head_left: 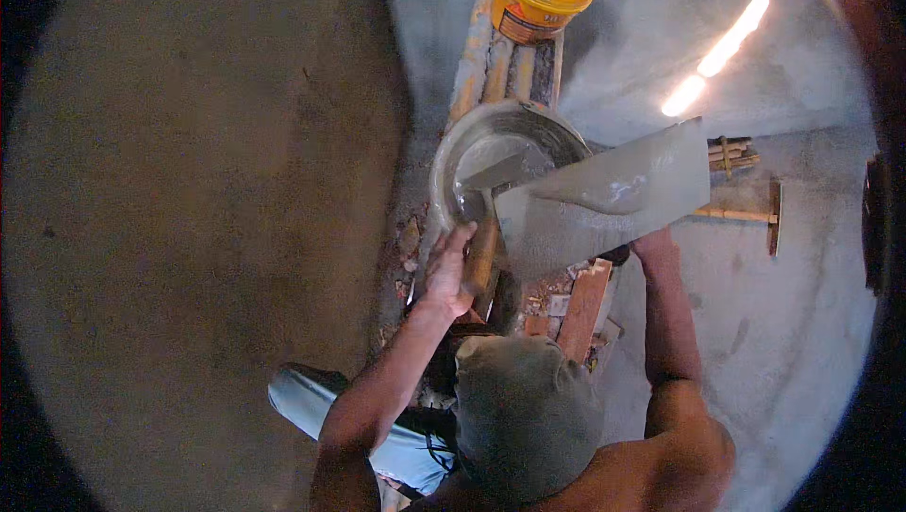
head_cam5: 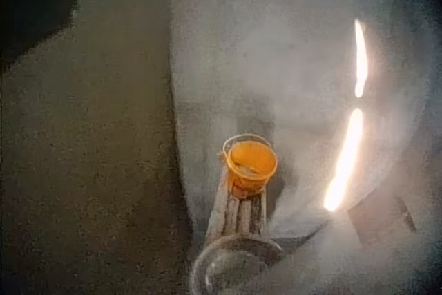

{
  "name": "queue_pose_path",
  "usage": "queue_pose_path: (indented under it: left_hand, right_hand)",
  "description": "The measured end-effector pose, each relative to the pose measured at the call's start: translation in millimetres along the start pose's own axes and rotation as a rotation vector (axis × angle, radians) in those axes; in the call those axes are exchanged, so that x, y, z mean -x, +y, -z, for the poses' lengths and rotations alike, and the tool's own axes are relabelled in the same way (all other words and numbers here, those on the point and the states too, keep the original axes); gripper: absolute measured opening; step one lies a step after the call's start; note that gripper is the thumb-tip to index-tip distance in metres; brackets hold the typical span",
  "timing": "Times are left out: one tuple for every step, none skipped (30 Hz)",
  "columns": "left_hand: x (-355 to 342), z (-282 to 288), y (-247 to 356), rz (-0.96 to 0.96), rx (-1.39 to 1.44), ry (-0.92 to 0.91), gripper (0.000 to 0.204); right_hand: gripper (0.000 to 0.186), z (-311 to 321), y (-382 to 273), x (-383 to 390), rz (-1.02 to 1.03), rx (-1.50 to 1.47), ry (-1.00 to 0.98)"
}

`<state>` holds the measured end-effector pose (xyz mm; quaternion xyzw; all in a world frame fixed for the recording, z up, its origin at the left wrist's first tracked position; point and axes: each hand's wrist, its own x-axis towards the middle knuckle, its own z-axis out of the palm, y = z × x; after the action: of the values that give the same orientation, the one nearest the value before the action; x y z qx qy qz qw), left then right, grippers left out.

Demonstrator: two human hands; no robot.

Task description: The person takes a container of plaster mixture from another person, scoops the mixture onto a trowel, and applies and smooths it along the wall.

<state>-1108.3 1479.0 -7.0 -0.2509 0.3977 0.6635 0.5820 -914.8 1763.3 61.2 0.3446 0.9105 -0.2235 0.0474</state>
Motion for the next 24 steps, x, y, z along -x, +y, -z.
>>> queue_pose_path:
  left_hand:
    - [6.8, -14.4, 0.3, -0.028, -0.028, 0.085, 0.047]
    - [13.5, -27.7, 7.1, -0.078, -0.052, 0.150, 0.044]
    - [12.5, -36.5, 8.5, -0.085, -0.044, 0.138, 0.044]
    - [5.6, -44.1, 3.7, -0.110, 0.020, 0.136, 0.037]
    - [-3.7, -48.0, 0.8, -0.144, 0.082, 0.143, 0.030]
    - [-20.1, -48.1, -3.1, -0.148, 0.086, 0.147, 0.030]
    - [-41.6, -41.6, -7.4, -0.142, 0.188, 0.018, 0.032]
    - [-50.3, -49.7, -6.2, -0.137, 0.231, -0.094, 0.034]
    - [-57.9, -59.7, -5.6, -0.122, 0.272, -0.209, 0.036]
    - [-68.5, -70.8, 0.1, -0.130, 0.274, -0.208, 0.036]
    - [-77.2, -85.1, 4.8, -0.205, 0.256, -0.185, 0.036]
    - [-81.9, -94.0, 10.8, -0.281, 0.239, -0.161, 0.035]
    - [-85.0, -102.4, 10.5, -0.274, 0.249, -0.174, 0.035]
    - [-86.2, -107.2, 10.3, -0.273, 0.262, -0.177, 0.036]
    - [-87.5, -113.5, 8.5, -0.277, 0.267, -0.188, 0.036]
    - [-91.4, -114.5, 8.2, -0.278, 0.276, -0.192, 0.037]
    - [-93.8, -105.1, 17.3, -0.311, 0.273, -0.179, 0.037]
    - [-96.8, -97.5, 22.0, -0.325, 0.281, -0.179, 0.038]
    - [-98.5, -89.6, 26.4, -0.340, 0.286, -0.182, 0.039]
    - [-99.6, -80.8, 29.9, -0.352, 0.290, -0.185, 0.039]
    - [-101.9, -82.6, 22.9, -0.349, 0.311, -0.207, 0.040]
    - [-101.3, -80.9, 14.6, -0.349, 0.318, -0.222, 0.041]
    - [-98.6, -79.3, 6.9, -0.349, 0.306, -0.251, 0.041]
    - [-98.7, -74.1, -3.4, -0.345, 0.267, -0.297, 0.042]
  right_hand:
    - [0.054, -2.9, 16.2, 2.0, -0.045, 0.125, -0.065]
    - [0.054, 0.9, 26.7, 1.3, -0.039, 0.136, -0.057]
    - [0.052, 2.7, 39.8, 0.8, 0.095, 0.262, 0.108]
    - [0.049, 2.7, 49.0, 2.4, 0.221, 0.384, 0.260]
    - [0.049, 1.9, 44.1, -0.3, 0.227, 0.381, 0.256]
    - [0.049, 3.5, 37.9, -2.6, 0.201, 0.424, 0.244]
    - [0.049, 4.6, 28.8, -6.3, 0.180, 0.465, 0.233]
    - [0.049, 8.8, 27.9, -5.0, 0.177, 0.474, 0.231]
    - [0.048, 14.2, 27.3, -4.4, 0.208, 0.469, 0.266]
    - [0.047, 15.4, 23.3, -8.6, 0.248, 0.451, 0.305]
    - [0.047, 21.8, 14.0, -11.9, 0.259, 0.452, 0.307]
    - [0.048, 30.1, 3.0, -15.4, 0.217, 0.447, 0.231]
    - [0.048, 40.8, 0.7, -13.3, 0.158, 0.457, 0.154]
    - [0.048, 47.7, 3.3, -14.5, 0.157, 0.474, 0.156]
    - [0.049, 53.7, 6.6, -18.5, 0.218, 0.428, 0.223]
    - [0.050, 55.4, 8.0, -23.9, 0.283, 0.373, 0.285]
    - [0.050, 55.4, -24.4, -37.2, 0.315, 0.354, 0.282]
    - [0.054, 62.2, -77.8, -42.1, 0.111, 0.294, 0.138]
    - [0.056, 62.8, -105.0, -50.0, 0.039, 0.259, 0.050]
    - [0.058, 66.4, -132.1, -57.4, -0.037, 0.231, -0.033]
    - [0.055, 71.4, -143.6, -62.2, -0.045, 0.373, -0.073]
    - [0.053, 65.3, -152.8, -69.9, 0.000, 0.440, -0.125]
    - [0.052, 61.6, -161.8, -76.7, 0.045, 0.503, -0.168]
    - [0.048, 57.3, -167.2, -83.4, 0.146, 0.346, -0.095]
